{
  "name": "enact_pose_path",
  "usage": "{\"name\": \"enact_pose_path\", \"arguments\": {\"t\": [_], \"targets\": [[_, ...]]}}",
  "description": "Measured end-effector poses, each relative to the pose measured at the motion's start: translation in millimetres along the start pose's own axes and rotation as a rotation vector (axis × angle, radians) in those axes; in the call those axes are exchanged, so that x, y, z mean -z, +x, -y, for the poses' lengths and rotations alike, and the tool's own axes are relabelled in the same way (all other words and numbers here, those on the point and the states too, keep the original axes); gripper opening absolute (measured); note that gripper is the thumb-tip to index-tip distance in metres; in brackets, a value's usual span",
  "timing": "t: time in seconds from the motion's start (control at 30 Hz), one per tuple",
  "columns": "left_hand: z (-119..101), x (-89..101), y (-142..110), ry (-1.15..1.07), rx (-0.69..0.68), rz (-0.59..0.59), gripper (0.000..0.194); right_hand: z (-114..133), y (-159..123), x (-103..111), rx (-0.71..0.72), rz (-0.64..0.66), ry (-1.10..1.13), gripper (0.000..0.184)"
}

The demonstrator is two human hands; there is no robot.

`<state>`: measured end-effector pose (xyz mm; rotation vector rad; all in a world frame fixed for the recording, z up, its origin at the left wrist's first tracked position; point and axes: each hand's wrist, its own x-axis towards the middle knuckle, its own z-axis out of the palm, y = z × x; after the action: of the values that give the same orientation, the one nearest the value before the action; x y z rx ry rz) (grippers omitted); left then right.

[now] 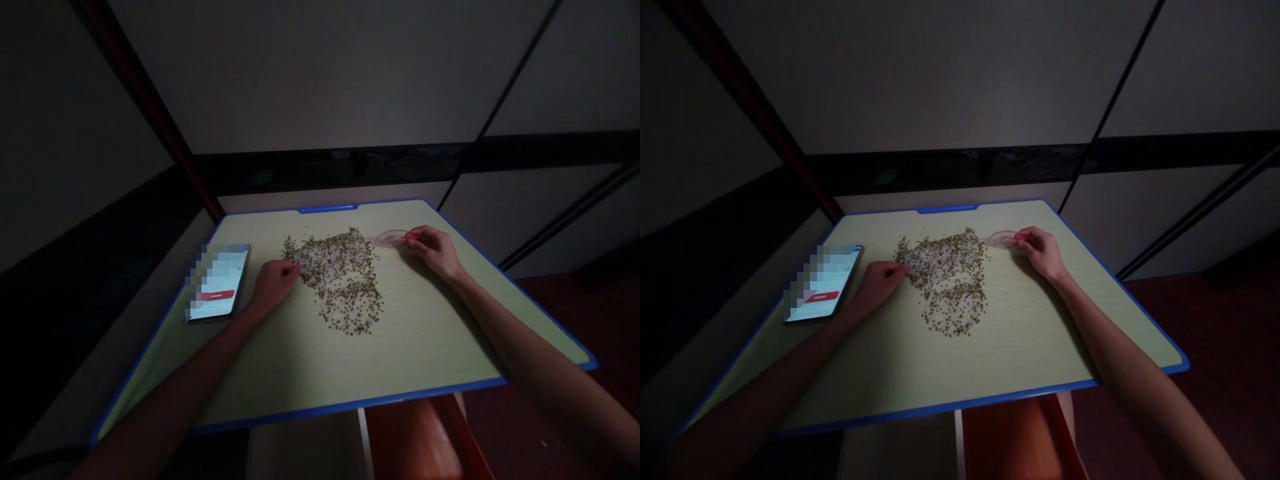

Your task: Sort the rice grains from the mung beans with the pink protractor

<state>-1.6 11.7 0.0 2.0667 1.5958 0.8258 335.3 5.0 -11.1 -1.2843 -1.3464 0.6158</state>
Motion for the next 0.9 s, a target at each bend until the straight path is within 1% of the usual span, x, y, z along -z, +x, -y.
{"name": "enact_pose_path", "arguments": {"t": [0.23, 0.43, 0.9], "targets": [[0.7, -0.2, 0.2, -0.002, 0.002, -0.005, 0.038, 1.6, -1.5, 2.6, -0.047, 0.018, 0.01, 0.026], [2.1, -0.5, 0.3, -0.007, 0.003, 0.006, 0.038, 0.1, -1.3, 1.2, -0.053, 0.018, -0.001, 0.027], [-0.4, 0.3, 0.5, 0.014, 0.002, 0.0, 0.037, -1.0, 0.0, -2.7, 0.001, 0.049, -0.014, 0.015]]}}
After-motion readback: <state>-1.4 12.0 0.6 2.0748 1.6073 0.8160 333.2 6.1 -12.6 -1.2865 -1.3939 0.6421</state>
